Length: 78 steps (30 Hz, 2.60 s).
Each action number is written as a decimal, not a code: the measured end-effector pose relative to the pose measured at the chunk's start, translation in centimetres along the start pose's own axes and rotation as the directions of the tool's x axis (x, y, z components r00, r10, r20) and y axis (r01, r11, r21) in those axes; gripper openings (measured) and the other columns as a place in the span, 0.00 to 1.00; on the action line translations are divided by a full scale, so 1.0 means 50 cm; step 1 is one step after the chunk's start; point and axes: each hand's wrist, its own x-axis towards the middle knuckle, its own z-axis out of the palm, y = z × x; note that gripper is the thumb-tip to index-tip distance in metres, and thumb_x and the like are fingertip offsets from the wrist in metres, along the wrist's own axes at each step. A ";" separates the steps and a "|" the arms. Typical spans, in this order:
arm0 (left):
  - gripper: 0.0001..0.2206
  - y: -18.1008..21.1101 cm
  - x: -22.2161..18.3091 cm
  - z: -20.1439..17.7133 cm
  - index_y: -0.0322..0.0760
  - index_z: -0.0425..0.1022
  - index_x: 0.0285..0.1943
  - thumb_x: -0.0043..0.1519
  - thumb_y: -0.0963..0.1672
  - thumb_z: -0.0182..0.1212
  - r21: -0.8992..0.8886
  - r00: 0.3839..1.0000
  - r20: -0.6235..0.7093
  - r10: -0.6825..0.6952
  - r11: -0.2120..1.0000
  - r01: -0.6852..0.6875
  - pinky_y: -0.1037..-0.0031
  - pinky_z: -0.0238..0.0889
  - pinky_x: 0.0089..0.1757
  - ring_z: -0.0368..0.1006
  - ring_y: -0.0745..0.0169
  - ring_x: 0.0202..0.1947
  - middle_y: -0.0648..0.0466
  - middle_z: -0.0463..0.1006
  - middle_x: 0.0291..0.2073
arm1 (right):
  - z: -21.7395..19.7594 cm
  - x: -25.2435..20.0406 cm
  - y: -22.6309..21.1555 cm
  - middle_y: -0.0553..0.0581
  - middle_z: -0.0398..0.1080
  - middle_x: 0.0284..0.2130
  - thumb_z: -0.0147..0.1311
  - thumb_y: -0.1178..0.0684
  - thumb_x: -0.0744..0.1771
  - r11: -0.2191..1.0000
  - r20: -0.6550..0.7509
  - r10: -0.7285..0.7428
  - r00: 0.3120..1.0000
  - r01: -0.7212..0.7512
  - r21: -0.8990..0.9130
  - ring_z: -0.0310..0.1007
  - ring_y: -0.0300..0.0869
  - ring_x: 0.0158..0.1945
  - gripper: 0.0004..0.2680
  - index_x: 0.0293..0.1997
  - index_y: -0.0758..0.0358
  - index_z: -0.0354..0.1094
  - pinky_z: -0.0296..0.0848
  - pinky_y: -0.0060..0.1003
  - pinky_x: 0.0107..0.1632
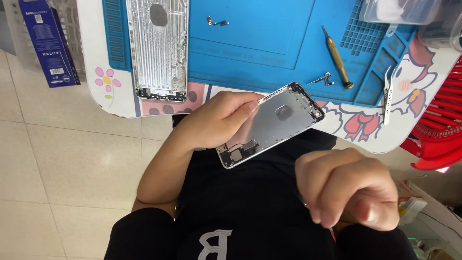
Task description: Installing internal components and screws into a mobile phone chassis using a screwdriver.
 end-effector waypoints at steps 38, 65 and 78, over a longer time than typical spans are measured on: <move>0.15 0.002 0.002 -0.008 0.25 0.75 0.54 0.74 0.44 0.44 -0.112 0.987 0.094 -0.131 0.984 0.141 0.81 0.60 0.28 0.64 0.76 0.23 0.60 0.72 0.22 | -0.213 -0.058 0.060 0.60 0.60 0.66 0.69 0.60 0.66 -0.003 -0.313 -0.297 0.902 -0.329 -0.944 0.56 0.56 0.68 0.09 0.50 0.56 0.79 0.65 0.48 0.67; 0.13 0.006 0.000 0.008 0.29 0.72 0.58 0.74 0.43 0.43 0.082 0.997 0.009 -0.082 0.993 0.081 0.77 0.62 0.32 0.64 0.72 0.25 0.58 0.71 0.23 | -0.135 0.078 -0.014 0.49 0.72 0.49 0.65 0.55 0.65 0.262 -0.060 0.055 0.997 -0.073 -0.962 0.69 0.44 0.48 0.02 0.37 0.54 0.77 0.55 0.43 0.59; 0.17 0.015 0.003 0.015 0.28 0.69 0.66 0.72 0.42 0.44 0.078 0.999 -0.010 -0.035 0.996 0.036 0.77 0.61 0.28 0.65 0.73 0.22 0.57 0.71 0.21 | -0.109 0.104 -0.011 0.49 0.71 0.44 0.64 0.58 0.65 -0.077 -0.028 0.027 0.999 -0.025 -0.997 0.69 0.46 0.49 0.03 0.37 0.56 0.75 0.59 0.44 0.54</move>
